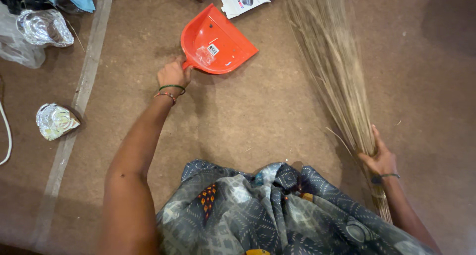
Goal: The person sweeps small debris and paper scraps on a brown floor into a red dustpan using a traditional straw broom. They repeatedly sweep items into the dustpan and then pour the collected debris into a nearby bin, continuing the cycle until the visible area is cleared.
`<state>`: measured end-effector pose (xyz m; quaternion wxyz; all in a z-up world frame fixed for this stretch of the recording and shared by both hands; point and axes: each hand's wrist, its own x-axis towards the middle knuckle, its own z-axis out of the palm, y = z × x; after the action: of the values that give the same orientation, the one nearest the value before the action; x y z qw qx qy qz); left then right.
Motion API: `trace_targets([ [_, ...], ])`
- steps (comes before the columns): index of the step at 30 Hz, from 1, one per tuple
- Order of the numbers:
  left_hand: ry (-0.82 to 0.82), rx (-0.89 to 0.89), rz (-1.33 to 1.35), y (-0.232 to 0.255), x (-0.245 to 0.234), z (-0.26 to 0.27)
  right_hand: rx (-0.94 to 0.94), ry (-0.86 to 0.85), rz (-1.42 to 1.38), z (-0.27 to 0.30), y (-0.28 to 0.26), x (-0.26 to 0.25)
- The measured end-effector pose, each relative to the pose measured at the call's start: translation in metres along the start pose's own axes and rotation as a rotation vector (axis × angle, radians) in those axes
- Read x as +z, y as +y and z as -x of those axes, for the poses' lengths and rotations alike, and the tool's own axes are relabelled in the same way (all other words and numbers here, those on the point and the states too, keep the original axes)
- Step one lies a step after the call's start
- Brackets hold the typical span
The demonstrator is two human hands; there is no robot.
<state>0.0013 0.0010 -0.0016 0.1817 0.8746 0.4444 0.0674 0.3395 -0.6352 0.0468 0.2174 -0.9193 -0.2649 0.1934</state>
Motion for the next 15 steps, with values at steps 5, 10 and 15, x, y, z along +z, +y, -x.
trace_targets([
  [5, 0.008, 0.021, -0.023, -0.001, 0.002, -0.001, 0.083, -0.122, 0.118, 0.013, 0.001, 0.002],
  [10, 0.045, 0.073, -0.018, -0.002, 0.001, 0.010, 0.096, -0.121, 0.073, 0.061, 0.007, -0.006],
  [15, 0.060, 0.081, 0.023, -0.003, -0.003, 0.022, 0.200, -0.113, -0.056, 0.086, 0.017, -0.002],
])
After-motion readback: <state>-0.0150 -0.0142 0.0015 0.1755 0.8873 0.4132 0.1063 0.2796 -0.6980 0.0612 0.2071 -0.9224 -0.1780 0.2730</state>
